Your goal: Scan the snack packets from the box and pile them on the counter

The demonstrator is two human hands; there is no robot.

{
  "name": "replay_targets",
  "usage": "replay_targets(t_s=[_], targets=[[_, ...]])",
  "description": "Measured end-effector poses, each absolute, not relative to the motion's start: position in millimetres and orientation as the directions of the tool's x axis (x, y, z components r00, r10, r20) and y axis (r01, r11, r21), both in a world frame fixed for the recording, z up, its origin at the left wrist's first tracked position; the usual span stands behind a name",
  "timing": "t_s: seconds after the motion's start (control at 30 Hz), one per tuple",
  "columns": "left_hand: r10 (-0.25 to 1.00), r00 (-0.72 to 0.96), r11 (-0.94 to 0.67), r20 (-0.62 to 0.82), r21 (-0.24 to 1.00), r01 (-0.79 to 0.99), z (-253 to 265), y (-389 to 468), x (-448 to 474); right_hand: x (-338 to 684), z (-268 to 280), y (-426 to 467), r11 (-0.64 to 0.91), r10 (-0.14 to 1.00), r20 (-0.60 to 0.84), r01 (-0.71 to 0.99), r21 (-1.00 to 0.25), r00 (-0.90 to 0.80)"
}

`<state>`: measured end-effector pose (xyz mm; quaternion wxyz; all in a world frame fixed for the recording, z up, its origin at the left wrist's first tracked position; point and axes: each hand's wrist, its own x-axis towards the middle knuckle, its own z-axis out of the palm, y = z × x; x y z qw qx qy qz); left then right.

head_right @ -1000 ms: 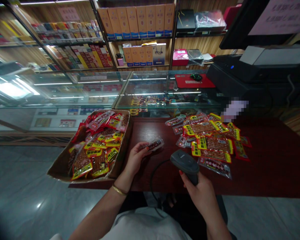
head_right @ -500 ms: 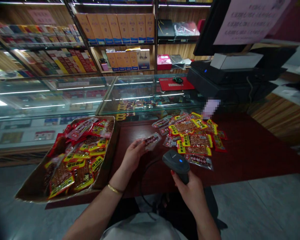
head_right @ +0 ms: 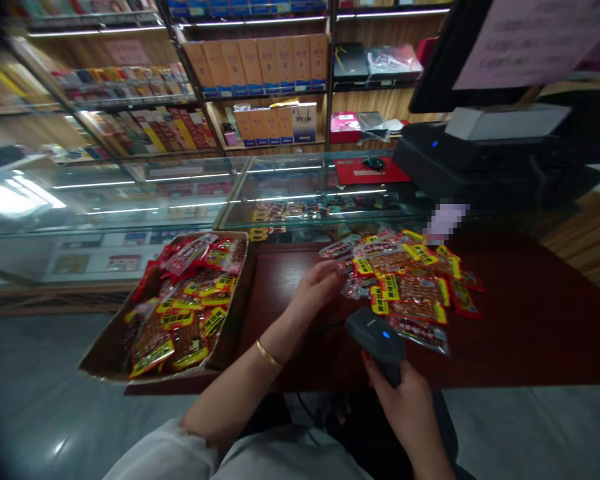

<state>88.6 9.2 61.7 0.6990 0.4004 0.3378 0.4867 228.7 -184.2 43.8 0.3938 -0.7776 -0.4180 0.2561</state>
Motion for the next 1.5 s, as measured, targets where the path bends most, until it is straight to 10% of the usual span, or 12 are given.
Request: replay_targets(t_s=[0.17,0.37,0.6,0.87,1.0,1.1,1.23,1.33,1.5], targets=[[0.981,0.065,-0.192,0.182,0.955,0.225,90.1,-45.7,-42.4,221.4,29.7,-166.3,-0.382,0.872,-0.139,0.475,-0.793,0.470],[0.974,-0.024,-0.078,0.227,0.430,0.899,111.6,-46.4,-170.2,198.8,39.3,-145.9,-0.273,0.937,-0.117,0.479,-0.834,0.330],[0.977,0.180,-0.173,0.116,-0.064,0.983,114.5,-2.1,-175.8,188.8,39.8,-146.9,-0.287,0.943,-0.152,0.494,-0.821,0.296],[0.979,0.202,-0.196,0.020,-0.161,0.967,111.7,7.0,-165.5,191.4,36.1,-154.6,-0.301,0.941,-0.174,0.483,-0.822,0.289],[0.993,0.116,-0.116,-0.003,-0.036,0.993,126.7,-15.3,-167.9,194.4,39.2,-155.1,-0.296,0.940,-0.160,0.488,-0.821,0.301],[0.997,-0.033,0.004,0.065,0.398,0.918,139.4,-35.3,-164.0,197.3,39.4,-156.2,-0.303,0.933,-0.151,0.486,-0.820,0.327],[0.997,-0.050,0.064,-0.056,0.981,0.181,136.5,-58.0,-126.8,199.0,36.6,-158.1,-0.279,0.929,-0.118,0.451,-0.848,0.352],[0.985,0.050,0.173,-0.167,0.968,-0.181,113.6,-63.2,-77.6,201.0,35.9,-158.6,-0.265,0.924,-0.101,0.429,-0.864,0.368],[0.949,0.240,0.235,-0.203,0.965,-0.115,59.9,-44.7,-16.8,210.0,40.9,-159.5,-0.263,0.922,-0.100,0.417,-0.870,0.374]])
